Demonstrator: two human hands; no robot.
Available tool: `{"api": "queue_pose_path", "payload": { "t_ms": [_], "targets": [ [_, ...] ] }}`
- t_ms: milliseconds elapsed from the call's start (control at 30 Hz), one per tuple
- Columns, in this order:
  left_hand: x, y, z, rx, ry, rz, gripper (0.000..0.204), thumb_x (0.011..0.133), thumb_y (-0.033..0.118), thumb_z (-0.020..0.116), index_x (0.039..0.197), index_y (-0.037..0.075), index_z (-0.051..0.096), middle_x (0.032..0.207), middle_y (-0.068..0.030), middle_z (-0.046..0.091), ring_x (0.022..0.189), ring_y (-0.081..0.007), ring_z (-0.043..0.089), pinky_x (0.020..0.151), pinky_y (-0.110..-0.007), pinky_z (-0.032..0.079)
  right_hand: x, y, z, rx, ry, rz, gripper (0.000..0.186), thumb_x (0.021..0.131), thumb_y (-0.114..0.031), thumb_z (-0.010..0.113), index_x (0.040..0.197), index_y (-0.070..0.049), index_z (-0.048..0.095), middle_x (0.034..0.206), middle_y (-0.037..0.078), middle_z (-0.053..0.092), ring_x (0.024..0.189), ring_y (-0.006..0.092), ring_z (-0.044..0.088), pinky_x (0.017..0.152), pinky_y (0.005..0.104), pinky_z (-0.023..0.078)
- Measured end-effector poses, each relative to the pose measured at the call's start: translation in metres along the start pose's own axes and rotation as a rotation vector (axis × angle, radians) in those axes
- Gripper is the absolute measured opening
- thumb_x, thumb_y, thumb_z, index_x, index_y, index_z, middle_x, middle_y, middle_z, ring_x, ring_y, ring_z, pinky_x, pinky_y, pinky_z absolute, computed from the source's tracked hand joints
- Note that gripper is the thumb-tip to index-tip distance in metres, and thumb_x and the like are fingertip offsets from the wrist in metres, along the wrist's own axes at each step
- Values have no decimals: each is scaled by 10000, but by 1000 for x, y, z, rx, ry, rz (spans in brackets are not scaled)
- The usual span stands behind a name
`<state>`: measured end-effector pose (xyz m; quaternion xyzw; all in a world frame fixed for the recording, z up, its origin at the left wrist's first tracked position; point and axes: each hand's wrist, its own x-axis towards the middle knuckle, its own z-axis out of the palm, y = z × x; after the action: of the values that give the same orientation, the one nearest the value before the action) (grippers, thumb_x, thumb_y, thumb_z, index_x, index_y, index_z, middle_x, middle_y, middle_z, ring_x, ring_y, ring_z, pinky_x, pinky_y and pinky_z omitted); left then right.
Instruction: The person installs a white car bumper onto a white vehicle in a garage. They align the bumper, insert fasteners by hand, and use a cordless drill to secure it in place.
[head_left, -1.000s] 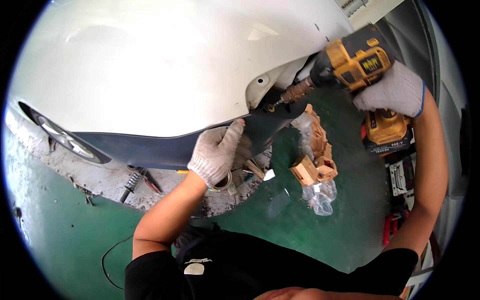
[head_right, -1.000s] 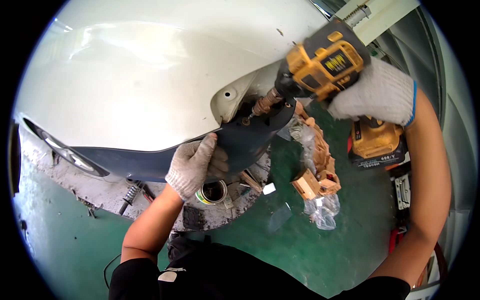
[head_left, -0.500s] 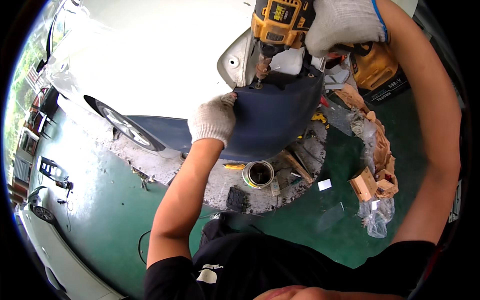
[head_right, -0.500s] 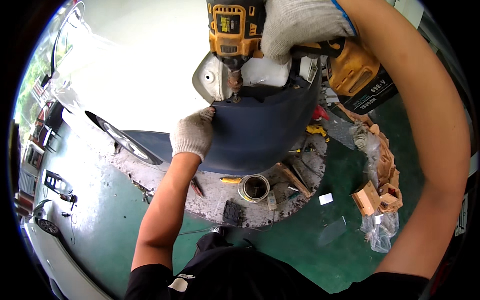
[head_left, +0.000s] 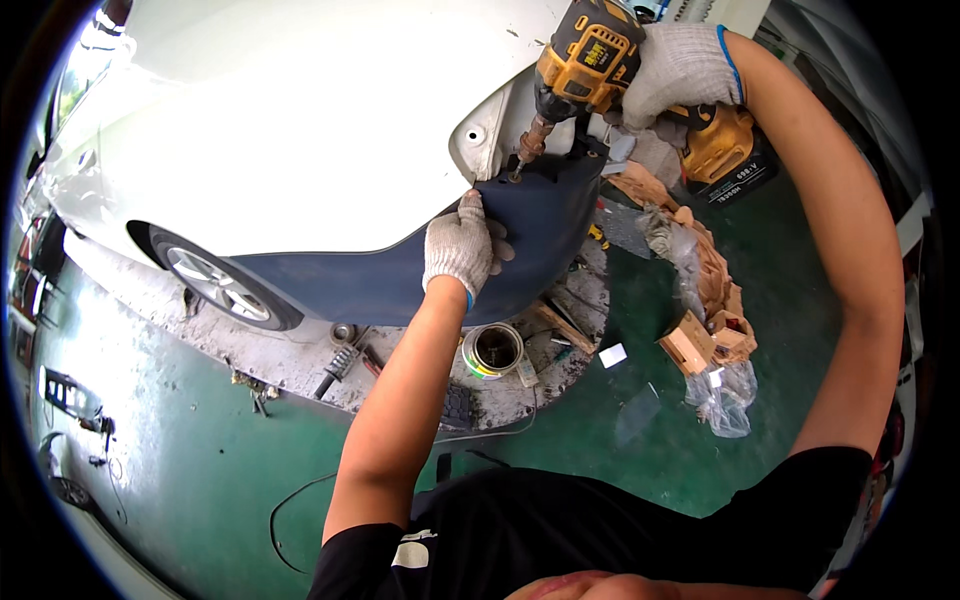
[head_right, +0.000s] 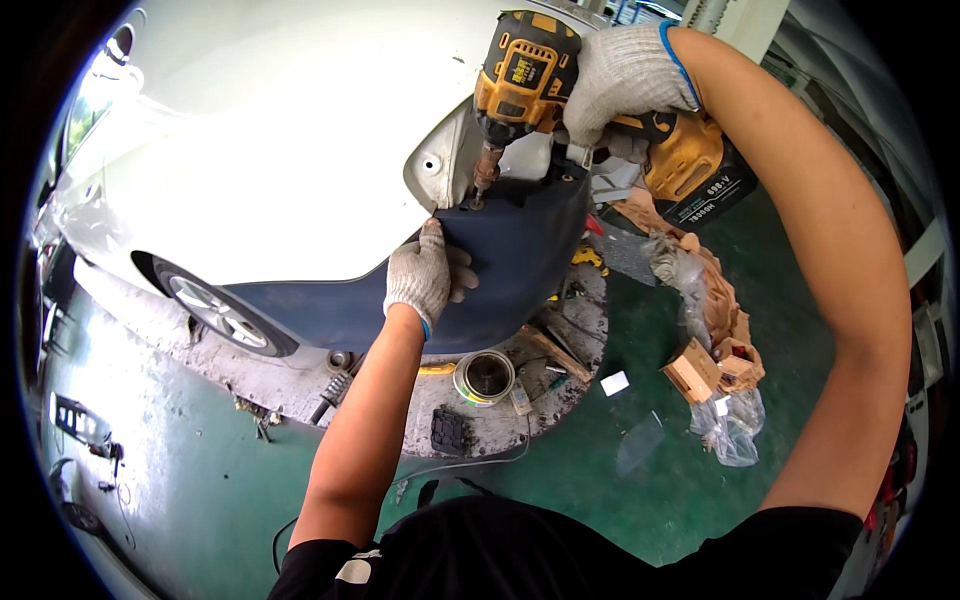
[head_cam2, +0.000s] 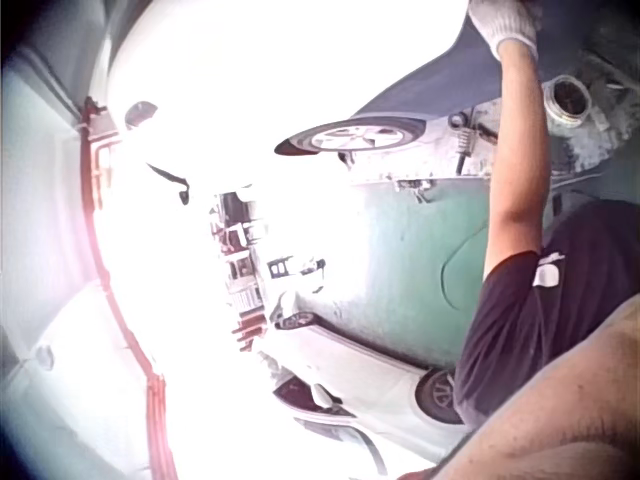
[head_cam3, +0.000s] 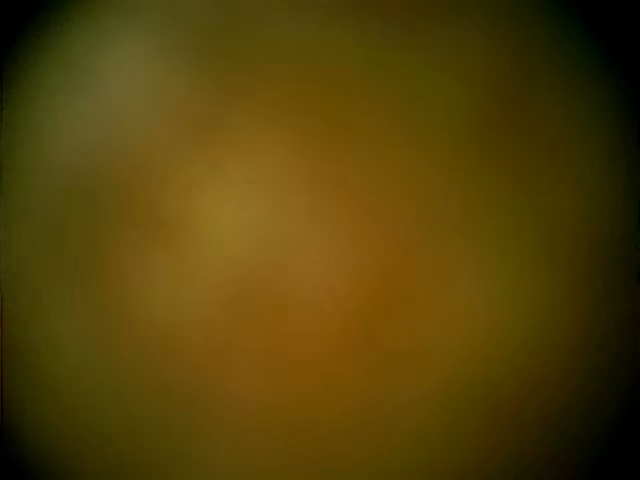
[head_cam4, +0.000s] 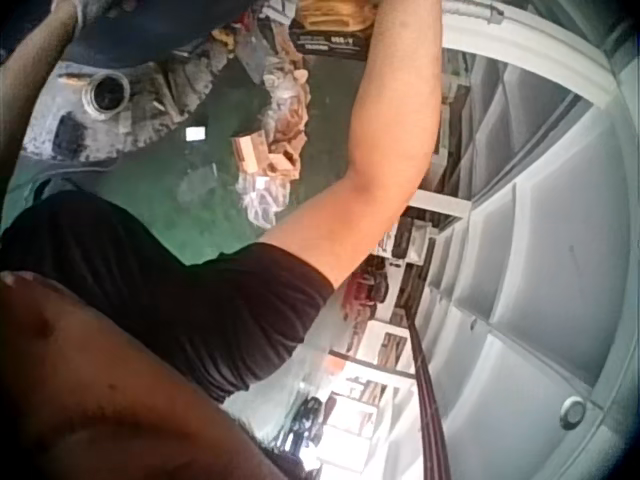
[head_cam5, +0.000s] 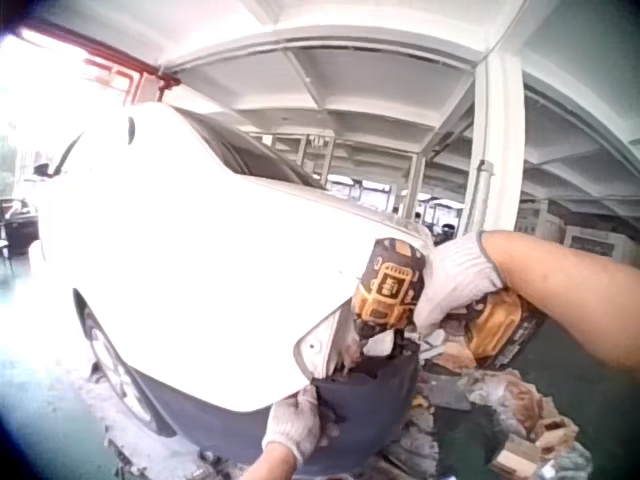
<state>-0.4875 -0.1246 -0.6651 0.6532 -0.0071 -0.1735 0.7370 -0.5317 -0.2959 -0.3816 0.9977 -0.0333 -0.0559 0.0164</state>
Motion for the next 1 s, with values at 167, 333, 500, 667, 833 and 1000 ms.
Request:
{"api": "queue_pose_path", "payload": {
  "t_ms": [167,333,500,667,833,1000],
  "targets": [
    [6,-10,-4,-137,-77,-9,697,1124,511,404,825,-49,689,617,-166,685,441,-216,576,458,-326,490,-4,-25,-4,4,-71,106,204,683,-184,749,691,20,749,594,104,692,488,161,647,473,302,525],
    [3,-13,-4,-117,-75,7,680,1119,496,442,822,-61,695,624,-163,688,454,-195,573,473,-318,482,-3,-36,-4,-1,-24,99,223,698,-185,745,662,35,730,580,99,680,469,159,632,470,300,515],
    [8,-14,-8,-98,-81,31,675,1119,489,449,827,-67,697,618,-157,684,442,-180,551,469,-315,463,5,-36,-9,-20,-68,129,225,693,-200,736,644,18,715,565,92,671,461,146,613,495,295,529],
    [10,-15,-9,-76,-85,43,675,1118,489,453,823,-67,698,619,-157,686,447,-184,564,474,-317,478,6,-31,-4,-65,-46,99,202,709,-184,708,642,6,717,546,87,661,466,142,616,491,311,528],
    [8,-13,-8,-88,-85,46,685,1118,492,451,820,-70,705,625,-158,692,463,-189,587,491,-314,497,18,-22,8,-193,-143,49,317,724,-194,789,970,4,765,670,84,696,534,166,660,496,303,543],
    [10,-16,-7,-78,-78,36,675,1120,486,456,835,-69,713,641,-162,702,494,-193,615,503,-311,509,11,-17,9,59,-190,100,287,744,-160,764,984,-3,771,678,89,696,535,152,654,492,304,532]
  ]
}}
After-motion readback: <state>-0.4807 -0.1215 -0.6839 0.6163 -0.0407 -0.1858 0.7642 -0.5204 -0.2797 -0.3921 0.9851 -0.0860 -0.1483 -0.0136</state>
